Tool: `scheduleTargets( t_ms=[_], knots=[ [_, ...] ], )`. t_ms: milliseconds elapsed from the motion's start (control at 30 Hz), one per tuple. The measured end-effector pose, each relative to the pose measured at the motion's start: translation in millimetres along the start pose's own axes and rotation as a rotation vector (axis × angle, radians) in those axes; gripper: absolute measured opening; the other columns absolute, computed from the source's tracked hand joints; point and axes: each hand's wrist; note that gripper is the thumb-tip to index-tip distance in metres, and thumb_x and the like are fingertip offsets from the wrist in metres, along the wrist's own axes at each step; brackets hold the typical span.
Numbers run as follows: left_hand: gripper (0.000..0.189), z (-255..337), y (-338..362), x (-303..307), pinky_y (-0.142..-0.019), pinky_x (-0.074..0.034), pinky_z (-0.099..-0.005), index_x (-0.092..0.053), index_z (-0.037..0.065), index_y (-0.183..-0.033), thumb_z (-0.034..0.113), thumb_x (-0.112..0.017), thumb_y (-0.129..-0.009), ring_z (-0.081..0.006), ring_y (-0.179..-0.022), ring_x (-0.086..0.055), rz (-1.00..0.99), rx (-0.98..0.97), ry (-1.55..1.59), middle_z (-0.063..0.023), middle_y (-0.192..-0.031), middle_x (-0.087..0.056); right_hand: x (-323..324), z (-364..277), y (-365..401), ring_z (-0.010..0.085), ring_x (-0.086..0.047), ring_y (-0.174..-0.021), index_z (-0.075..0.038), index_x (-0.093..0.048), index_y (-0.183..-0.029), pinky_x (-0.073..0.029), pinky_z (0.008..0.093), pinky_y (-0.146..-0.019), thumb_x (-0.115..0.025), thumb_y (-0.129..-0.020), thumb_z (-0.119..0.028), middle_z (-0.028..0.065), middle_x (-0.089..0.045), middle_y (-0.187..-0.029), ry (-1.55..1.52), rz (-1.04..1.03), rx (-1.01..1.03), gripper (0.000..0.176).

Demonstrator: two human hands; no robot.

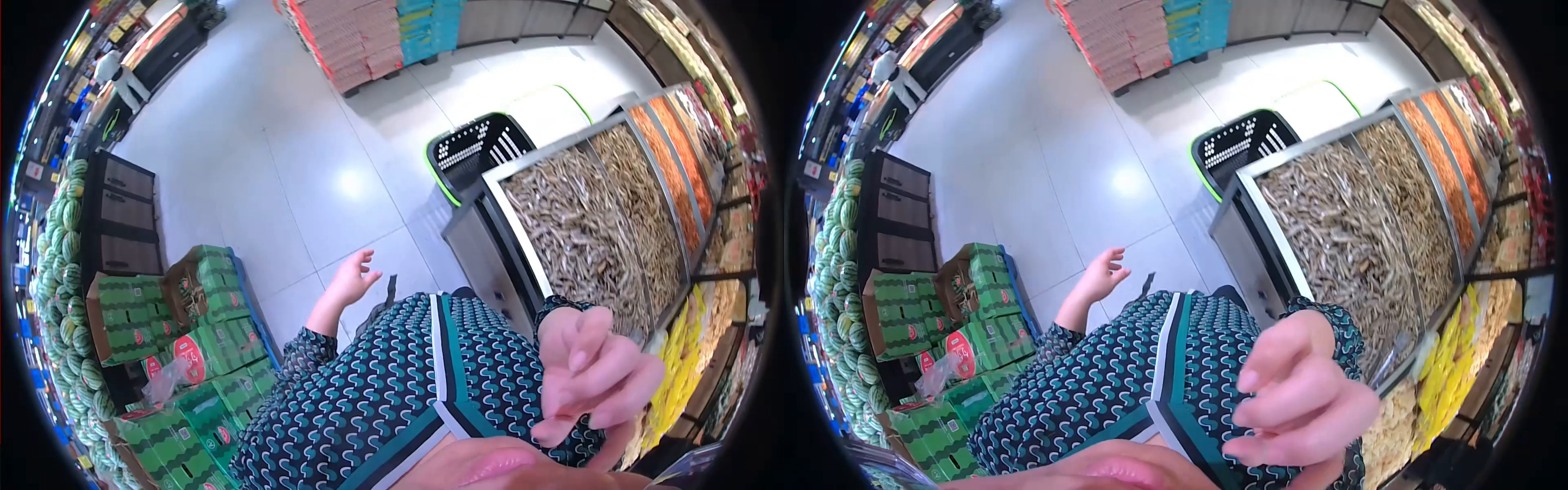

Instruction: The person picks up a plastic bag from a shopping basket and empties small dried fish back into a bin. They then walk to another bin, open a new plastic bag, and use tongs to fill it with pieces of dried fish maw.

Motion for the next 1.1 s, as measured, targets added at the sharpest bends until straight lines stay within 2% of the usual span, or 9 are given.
scheduleTargets(
  t_ms=[133, 267, 467, 533, 600, 667, 800, 900, 1100],
  knots=[
    [0.060, -6.0, -12.8, 10.2, -0.088, -0.051, -0.0381, -0.046, 0.002, -0.133, 0.020, -0.072, -0.082, -0.0284, -0.107, -0.061, 0.036, 0.012, 0.116, -0.0198, -0.124, -0.058, -15.5, 53.2, 2.7, 0.0077, -0.045, -0.081, -0.039, -0.064, -0.108, -0.031, 0.0318, -0.084, -0.079, -0.066, -0.006, -0.0070, -0.040, -0.098, -0.025, -0.068, -0.048, 0.055],
    [0.065, 9.1, -45.7, 29.5, -0.091, -0.050, -0.0390, -0.039, 0.004, -0.139, 0.018, -0.070, -0.084, -0.0309, -0.112, -0.059, -0.039, 0.047, 0.108, -0.0202, -0.130, -0.054, -7.0, 112.8, -6.5, 0.0061, -0.046, -0.079, -0.041, -0.060, -0.111, -0.030, 0.0334, -0.086, -0.079, -0.068, -0.010, -0.0075, -0.039, -0.098, -0.088, 0.042, 0.059, 0.056],
    [0.070, 24.6, -119.6, 81.7, -0.093, -0.049, -0.0406, -0.038, 0.004, -0.140, 0.023, -0.073, -0.082, -0.0313, -0.112, -0.058, 0.009, 0.142, -0.012, -0.0198, -0.130, -0.053, 29.5, 226.3, -34.0, 0.0129, -0.047, -0.083, -0.041, -0.064, -0.108, -0.033, 0.0395, -0.087, -0.077, -0.070, -0.015, -0.0051, -0.042, -0.101, 0.085, -0.224, 0.102, 0.048],
    [0.070, 31.8, -144.8, 110.2, -0.093, -0.049, -0.0406, -0.038, 0.004, -0.140, 0.023, -0.073, -0.082, -0.0317, -0.112, -0.058, 0.008, 0.178, -0.072, -0.0200, -0.130, -0.053, 41.3, 285.5, -59.7, 0.0166, -0.047, -0.085, -0.039, -0.057, -0.123, -0.036, 0.0426, -0.083, -0.075, -0.071, -0.016, 0.0006, -0.045, -0.109, 0.068, -0.273, 0.010, 0.059],
    [0.071, 45.4, -167.3, 133.7, -0.093, -0.048, -0.0404, -0.038, 0.004, -0.140, 0.023, -0.073, -0.081, -0.0326, -0.113, -0.058, 0.060, 0.080, -0.121, -0.0209, -0.131, -0.053, 57.1, 331.0, -83.4, 0.0187, -0.047, -0.086, -0.029, -0.035, -0.146, -0.040, 0.0402, -0.080, -0.071, -0.075, -0.013, 0.0096, -0.045, -0.113, 0.015, -0.245, -0.147, 0.082],
    [0.071, 68.6, -193.3, 156.5, -0.094, -0.048, -0.0402, -0.038, 0.003, -0.140, 0.022, -0.073, -0.081, -0.0326, -0.114, -0.057, 0.045, 0.073, -0.125, -0.0214, -0.131, -0.053, 78.7, 350.8, -141.7, 0.0178, -0.046, -0.086, -0.016, -0.005, -0.154, -0.041, 0.0353, -0.080, -0.068, -0.077, -0.011, 0.0134, -0.045, -0.113, 0.020, -0.409, -0.260, 0.099],
    [0.071, 72.6, -244.6, 175.8, -0.095, -0.048, -0.0405, -0.037, 0.004, -0.140, 0.023, -0.073, -0.082, -0.0325, -0.115, -0.057, 0.090, 0.036, -0.132, -0.0214, -0.131, -0.052, 69.5, 403.4, -158.7, 0.0167, -0.046, -0.083, -0.010, 0.004, -0.153, -0.042, 0.0319, -0.078, -0.067, -0.078, -0.010, 0.0139, -0.045, -0.114, -0.190, -0.385, -0.267, 0.103],
    [0.073, 102.3, -266.5, 190.8, -0.097, -0.047, -0.0404, -0.035, 0.004, -0.141, 0.022, -0.073, -0.082, -0.0326, -0.116, -0.056, -0.024, 0.081, -0.199, -0.0215, -0.132, -0.052, 65.4, 430.4, -170.2, 0.0155, -0.047, -0.081, -0.010, 0.006, -0.152, -0.042, 0.0340, -0.081, -0.067, -0.079, -0.010, 0.0140, -0.045, -0.116, -0.664, 0.029, -0.169, 0.104],
    [0.076, 96.0, -358.5, 225.2, -0.098, -0.046, -0.0421, -0.033, 0.004, -0.142, 0.020, -0.075, -0.080, -0.0338, -0.117, -0.056, -0.172, 0.017, -0.245, -0.0219, -0.132, -0.052, 82.2, 494.0, -214.5, 0.0155, -0.048, -0.082, -0.008, 0.004, -0.152, -0.042, 0.0339, -0.083, -0.066, -0.079, -0.011, 0.0139, -0.046, -0.117, -0.373, -0.043, -0.025, 0.101]
  ],
)
Point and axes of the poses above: each hand's wrist, its own y-axis away from the middle knuckle, its own x-axis out of the back of the hand, z = x × y
